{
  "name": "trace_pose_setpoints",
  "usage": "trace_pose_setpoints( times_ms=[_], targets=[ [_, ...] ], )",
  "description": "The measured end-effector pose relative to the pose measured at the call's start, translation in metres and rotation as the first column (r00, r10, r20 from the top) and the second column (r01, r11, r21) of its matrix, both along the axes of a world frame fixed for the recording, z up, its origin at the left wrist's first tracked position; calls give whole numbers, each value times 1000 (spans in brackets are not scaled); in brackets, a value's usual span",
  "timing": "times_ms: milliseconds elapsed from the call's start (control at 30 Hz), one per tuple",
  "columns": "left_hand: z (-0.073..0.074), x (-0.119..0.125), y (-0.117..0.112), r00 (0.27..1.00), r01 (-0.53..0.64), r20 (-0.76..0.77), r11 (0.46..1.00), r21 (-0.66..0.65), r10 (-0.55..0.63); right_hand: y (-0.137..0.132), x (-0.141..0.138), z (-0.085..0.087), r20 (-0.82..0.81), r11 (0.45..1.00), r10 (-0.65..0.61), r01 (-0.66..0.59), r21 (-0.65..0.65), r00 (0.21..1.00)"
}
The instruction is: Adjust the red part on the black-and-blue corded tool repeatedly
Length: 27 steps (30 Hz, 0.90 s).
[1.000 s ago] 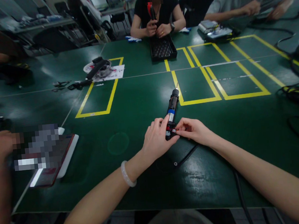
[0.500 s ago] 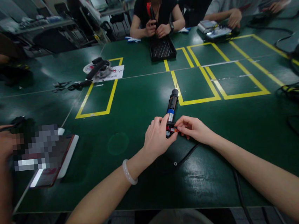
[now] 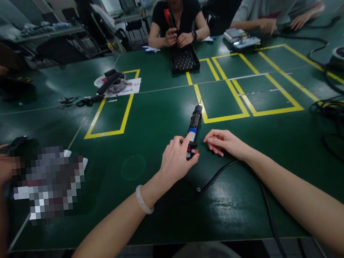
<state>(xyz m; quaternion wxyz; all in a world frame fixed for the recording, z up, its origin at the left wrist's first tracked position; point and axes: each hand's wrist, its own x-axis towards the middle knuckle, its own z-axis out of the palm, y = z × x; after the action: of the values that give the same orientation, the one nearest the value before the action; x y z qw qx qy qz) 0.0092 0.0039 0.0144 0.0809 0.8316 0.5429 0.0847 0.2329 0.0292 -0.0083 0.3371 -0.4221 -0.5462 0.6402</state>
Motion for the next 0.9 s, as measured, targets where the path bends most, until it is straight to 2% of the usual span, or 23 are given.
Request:
trace_pose_setpoints(
  times_ms=[233,467,600,767,900],
  targets=[
    [3,-27,3,997,11,-72,999,32,-8,2,3,2,-63,998,11,-15,-61,998],
    [5,-88,24,971,-171,-164,985,33,174,0,0,3,-37,999,-4,3,-50,999],
    [5,-133,46,929,-317,-191,948,25,316,0,0,0,-30,999,-1,0,-33,1000],
    [10,-188,74,842,-498,-232,867,13,487,0,0,-3,-27,1000,-1,0,-18,1000],
    [17,-224,89,790,-571,-262,821,14,554,-1,-1,-1,-20,1000,-10,10,-14,1000]
  ],
)
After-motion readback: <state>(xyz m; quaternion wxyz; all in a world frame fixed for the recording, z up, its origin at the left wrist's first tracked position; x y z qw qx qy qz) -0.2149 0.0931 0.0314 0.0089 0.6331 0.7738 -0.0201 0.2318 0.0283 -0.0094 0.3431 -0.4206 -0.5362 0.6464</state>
